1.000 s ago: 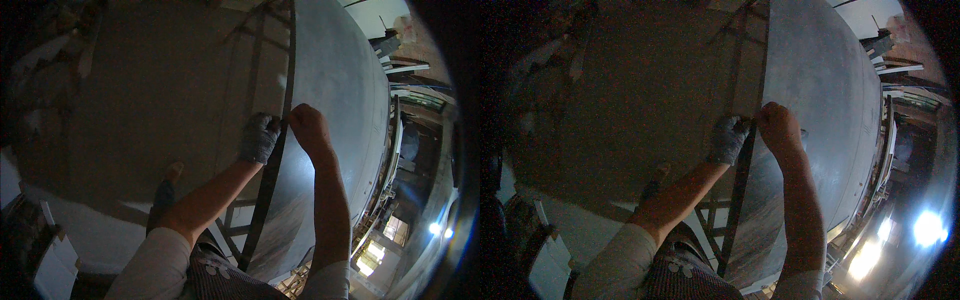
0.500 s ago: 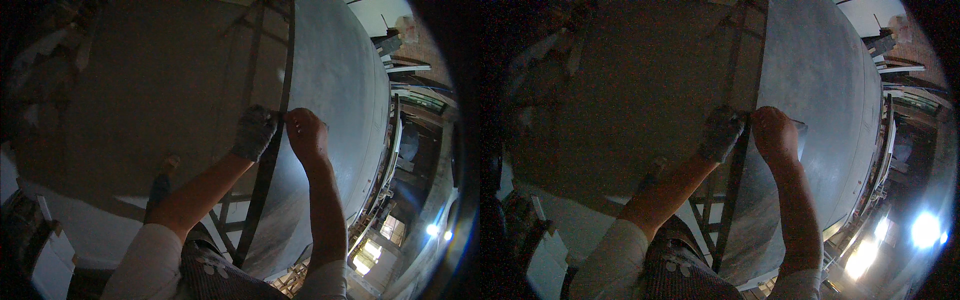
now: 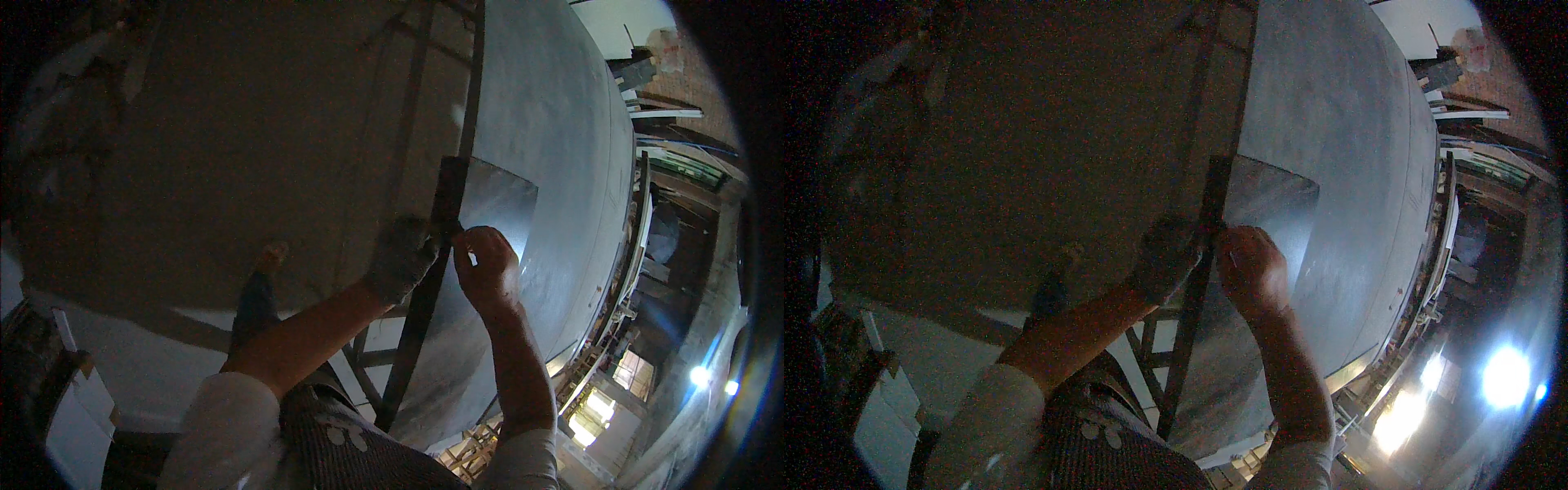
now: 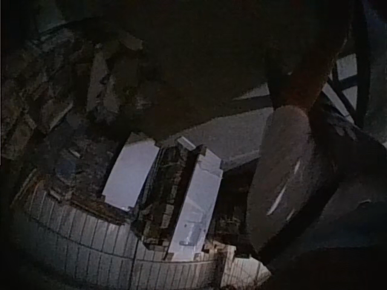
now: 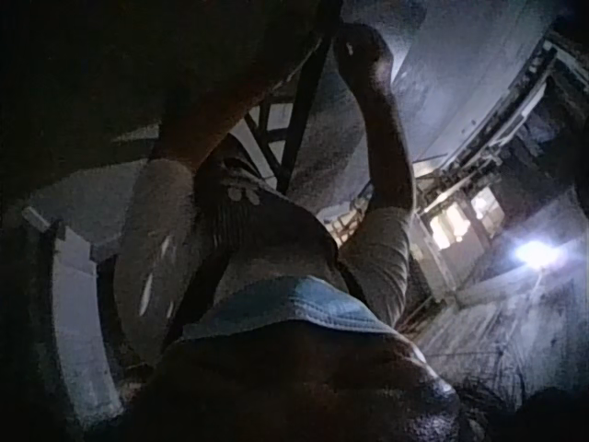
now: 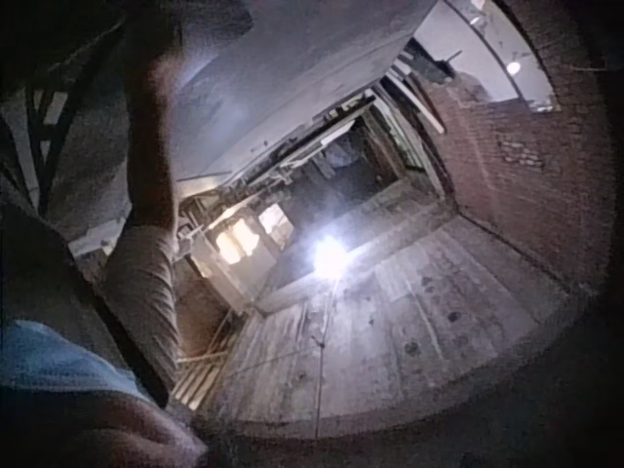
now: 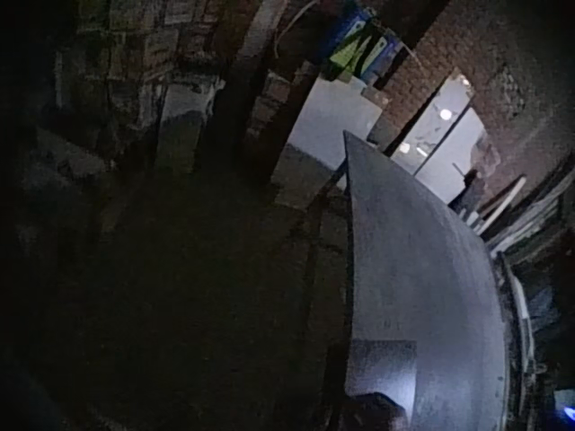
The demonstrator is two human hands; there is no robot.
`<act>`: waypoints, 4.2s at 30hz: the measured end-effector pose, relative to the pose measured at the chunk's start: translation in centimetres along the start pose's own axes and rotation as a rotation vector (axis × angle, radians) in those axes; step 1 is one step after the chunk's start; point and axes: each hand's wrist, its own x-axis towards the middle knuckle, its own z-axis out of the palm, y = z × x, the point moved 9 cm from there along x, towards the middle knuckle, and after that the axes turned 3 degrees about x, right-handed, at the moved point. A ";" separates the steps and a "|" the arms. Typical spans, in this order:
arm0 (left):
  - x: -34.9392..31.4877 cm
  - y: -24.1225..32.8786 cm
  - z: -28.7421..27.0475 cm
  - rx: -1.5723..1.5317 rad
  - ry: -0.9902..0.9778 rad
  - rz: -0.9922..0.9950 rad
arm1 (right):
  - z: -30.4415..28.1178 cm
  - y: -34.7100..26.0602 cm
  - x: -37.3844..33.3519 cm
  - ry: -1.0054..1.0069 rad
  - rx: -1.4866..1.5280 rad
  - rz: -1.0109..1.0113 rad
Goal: The person removes a protective film from several large rectangular tiles using a small metal tool. They work on multiple tiles placed on tables, peeling the film off the edges and surfaces.
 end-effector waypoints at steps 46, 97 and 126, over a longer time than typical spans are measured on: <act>-45.1 0.4 6.1 -0.057 -0.005 0.159 | 5.1 -15.5 -42.8 -0.174 0.087 0.055; -63.9 1.9 11.2 0.219 -0.739 -0.027 | 10.7 -16.6 -102.9 0.664 1.029 1.347; -66.6 30.1 62.5 -0.026 -1.726 -0.001 | -7.8 10.7 -106.7 1.003 1.439 1.238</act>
